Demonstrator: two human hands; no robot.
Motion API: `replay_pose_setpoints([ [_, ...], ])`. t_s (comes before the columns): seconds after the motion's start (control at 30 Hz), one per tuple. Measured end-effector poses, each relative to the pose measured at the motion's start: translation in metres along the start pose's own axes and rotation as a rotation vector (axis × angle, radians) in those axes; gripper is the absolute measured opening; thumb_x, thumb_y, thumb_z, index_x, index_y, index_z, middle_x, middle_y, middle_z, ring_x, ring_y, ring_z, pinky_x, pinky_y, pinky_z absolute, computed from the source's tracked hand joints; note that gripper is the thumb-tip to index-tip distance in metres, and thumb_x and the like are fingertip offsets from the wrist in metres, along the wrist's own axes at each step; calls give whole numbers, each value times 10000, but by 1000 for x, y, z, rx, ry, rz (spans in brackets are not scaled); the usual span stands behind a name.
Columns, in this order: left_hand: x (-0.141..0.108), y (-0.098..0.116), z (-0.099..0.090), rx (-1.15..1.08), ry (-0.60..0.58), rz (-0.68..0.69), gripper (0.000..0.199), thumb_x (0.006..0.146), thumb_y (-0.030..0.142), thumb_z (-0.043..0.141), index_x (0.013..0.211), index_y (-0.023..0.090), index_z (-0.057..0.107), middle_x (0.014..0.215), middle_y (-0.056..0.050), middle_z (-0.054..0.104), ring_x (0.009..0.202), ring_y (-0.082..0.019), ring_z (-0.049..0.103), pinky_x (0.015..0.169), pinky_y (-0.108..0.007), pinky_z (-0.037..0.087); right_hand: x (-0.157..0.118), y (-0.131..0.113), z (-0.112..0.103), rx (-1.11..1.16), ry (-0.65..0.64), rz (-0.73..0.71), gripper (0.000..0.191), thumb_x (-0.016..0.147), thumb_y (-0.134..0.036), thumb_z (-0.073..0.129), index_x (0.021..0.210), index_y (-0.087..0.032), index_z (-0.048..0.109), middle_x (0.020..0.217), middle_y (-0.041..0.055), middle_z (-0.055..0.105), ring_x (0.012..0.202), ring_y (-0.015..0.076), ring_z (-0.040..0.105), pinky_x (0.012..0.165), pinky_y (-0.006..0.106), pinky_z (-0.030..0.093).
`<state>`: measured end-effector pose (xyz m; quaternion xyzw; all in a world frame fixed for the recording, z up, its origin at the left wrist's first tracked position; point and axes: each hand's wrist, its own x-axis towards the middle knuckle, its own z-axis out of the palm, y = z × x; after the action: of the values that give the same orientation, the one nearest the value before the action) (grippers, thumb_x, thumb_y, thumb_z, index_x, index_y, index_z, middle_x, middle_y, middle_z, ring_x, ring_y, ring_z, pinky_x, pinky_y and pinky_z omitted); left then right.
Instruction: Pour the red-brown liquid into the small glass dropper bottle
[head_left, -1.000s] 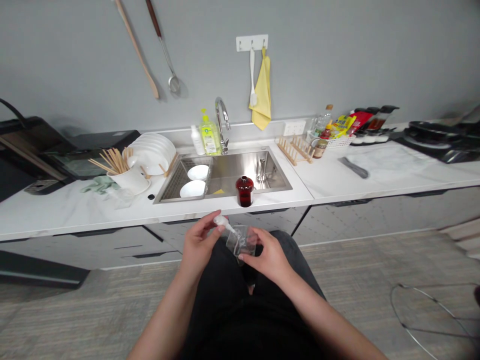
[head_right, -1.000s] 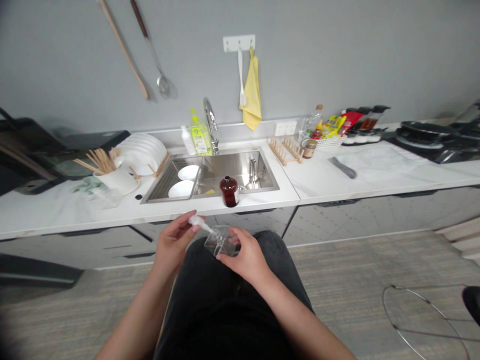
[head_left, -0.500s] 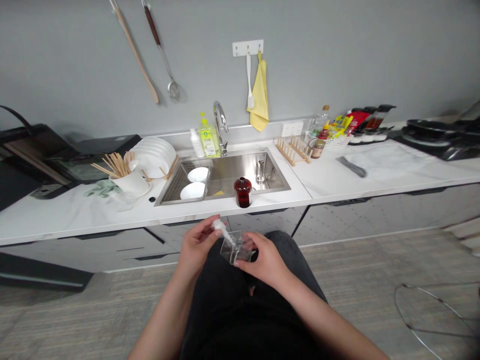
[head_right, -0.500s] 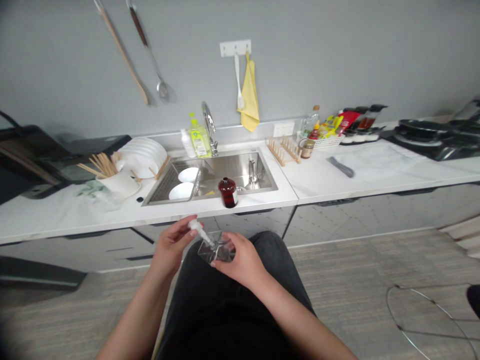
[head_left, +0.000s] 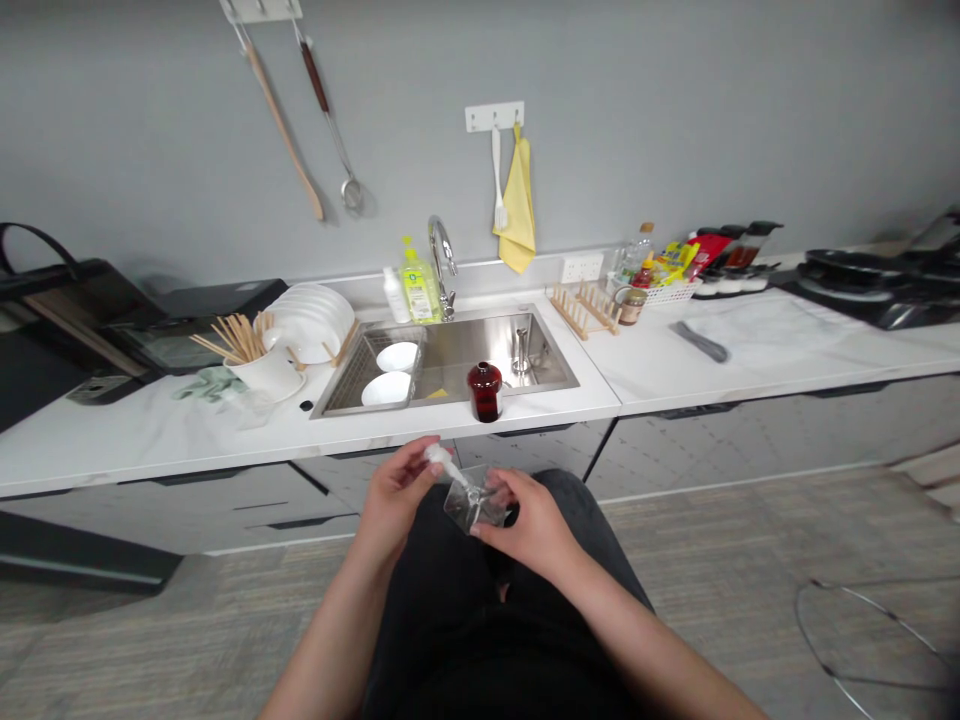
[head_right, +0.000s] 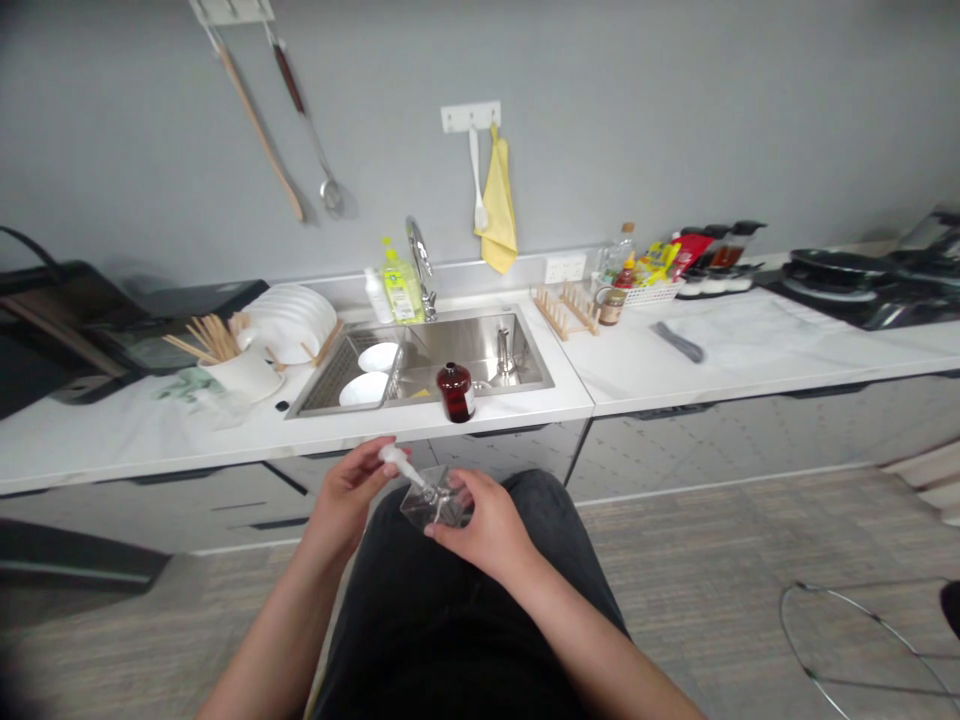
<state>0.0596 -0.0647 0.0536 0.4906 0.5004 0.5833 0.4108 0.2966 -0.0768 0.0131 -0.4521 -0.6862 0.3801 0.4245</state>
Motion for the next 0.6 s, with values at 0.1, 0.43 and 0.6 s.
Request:
replay_pose_setpoints([
  [0.1,-3,-4,1,25,10,6,578,847,541,975,1288,191,842,1159,-137,892,1056,-289,848,1034,-459,666,-1,3,1,4,1,6,676,691,-254,1023,1311,-247,754,1196,89,810,899,255,760,865,442,663],
  [0.43,0,-5,-11,-138,153,30,522,780,452,1041,1183,210,816,1126,-102,884,1036,-248,833,973,-375,637,2,26,5,21,28,37,714,699,-283,1008,1365,-222,759,1263,120,823,922,276,789,893,482,691],
  [0.6,13,-14,-37,-304,239,48,489,756,373,1058,1137,231,786,1171,-103,884,1105,-235,815,993,-347,600,5,44,11,81,23,72,711,717,-290,990,1387,-235,757,1342,134,824,991,301,818,934,509,704],
])
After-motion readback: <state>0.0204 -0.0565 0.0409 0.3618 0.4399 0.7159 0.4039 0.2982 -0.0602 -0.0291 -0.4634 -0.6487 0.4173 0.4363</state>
